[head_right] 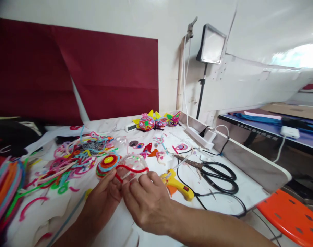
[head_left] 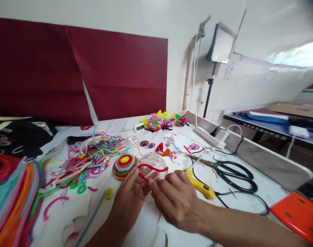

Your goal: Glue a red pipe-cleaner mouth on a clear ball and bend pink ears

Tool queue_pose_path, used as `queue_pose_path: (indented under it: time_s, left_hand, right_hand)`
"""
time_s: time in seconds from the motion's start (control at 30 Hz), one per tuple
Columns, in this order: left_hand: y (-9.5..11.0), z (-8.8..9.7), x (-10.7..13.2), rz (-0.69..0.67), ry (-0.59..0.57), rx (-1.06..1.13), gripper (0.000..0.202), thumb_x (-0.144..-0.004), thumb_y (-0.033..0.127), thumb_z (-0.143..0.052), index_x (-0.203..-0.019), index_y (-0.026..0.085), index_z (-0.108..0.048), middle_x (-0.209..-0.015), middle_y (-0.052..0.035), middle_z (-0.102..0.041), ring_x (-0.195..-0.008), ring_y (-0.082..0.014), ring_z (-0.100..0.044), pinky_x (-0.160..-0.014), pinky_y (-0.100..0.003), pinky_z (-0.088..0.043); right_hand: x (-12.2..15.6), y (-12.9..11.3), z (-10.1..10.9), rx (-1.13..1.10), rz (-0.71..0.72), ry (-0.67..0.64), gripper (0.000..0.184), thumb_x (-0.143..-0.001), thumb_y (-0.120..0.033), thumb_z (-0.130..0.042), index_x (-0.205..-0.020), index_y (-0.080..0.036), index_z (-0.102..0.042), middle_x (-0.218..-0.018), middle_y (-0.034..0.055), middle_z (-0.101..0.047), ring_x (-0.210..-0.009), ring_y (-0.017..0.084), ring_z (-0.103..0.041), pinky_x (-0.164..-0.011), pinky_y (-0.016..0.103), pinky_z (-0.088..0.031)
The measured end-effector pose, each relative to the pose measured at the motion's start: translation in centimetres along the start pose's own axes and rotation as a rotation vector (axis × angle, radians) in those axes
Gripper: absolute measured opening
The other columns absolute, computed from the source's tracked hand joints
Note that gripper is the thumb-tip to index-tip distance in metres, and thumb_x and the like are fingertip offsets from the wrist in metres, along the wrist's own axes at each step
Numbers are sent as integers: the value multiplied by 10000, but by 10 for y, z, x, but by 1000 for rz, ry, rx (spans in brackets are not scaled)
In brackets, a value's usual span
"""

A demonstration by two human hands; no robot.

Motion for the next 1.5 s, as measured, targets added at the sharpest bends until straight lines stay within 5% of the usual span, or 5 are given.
queue_pose_path:
  time_s: [0.27, 0.5, 1.5]
  left_hand:
    - [4, -4, 5, -81, -51, -44, 122, -878, 70, -496, -872, 150, -587, -834, -48, -727, -676, -137, -690, -631, -251, -568]
    - [-1, 5, 5, -90, 55, -6, 119, -841, 58, -568, -795, 167, -583, -621, 35, -618, -538, -75, -589, -548, -172, -502]
    - [-9, 8, 6, -120, 56, -1, 165, -699, 115, -735, -757, 154, -586, -743, 26, -615, -653, -57, -587, -615, -156, -530]
  right_hand:
    - [5, -8, -10, -11, 47, -72, 374, -836, -51, -538, -1191, 64, -538, -621, 34, -552, -580, 178, -419, -545, 354, -226]
    - [5, -12, -15, -5, 62, -127, 432, -866, -37, -451, -1281, 83, -457, -616, 33, -563, -545, 179, -458, -543, 352, -236]
    - [11, -16, -28, 121, 26, -294, 487, -866, -50, -417, -1334, 84, -396, -655, 35, -584, -556, 211, -536, -573, 373, -290]
Point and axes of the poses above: each hand's wrist, its own x-axis away from the middle knuckle, its own z-axis out of the back of the hand, y = z × x, the point moved 6 cm from there along -x, towards the middle knuckle
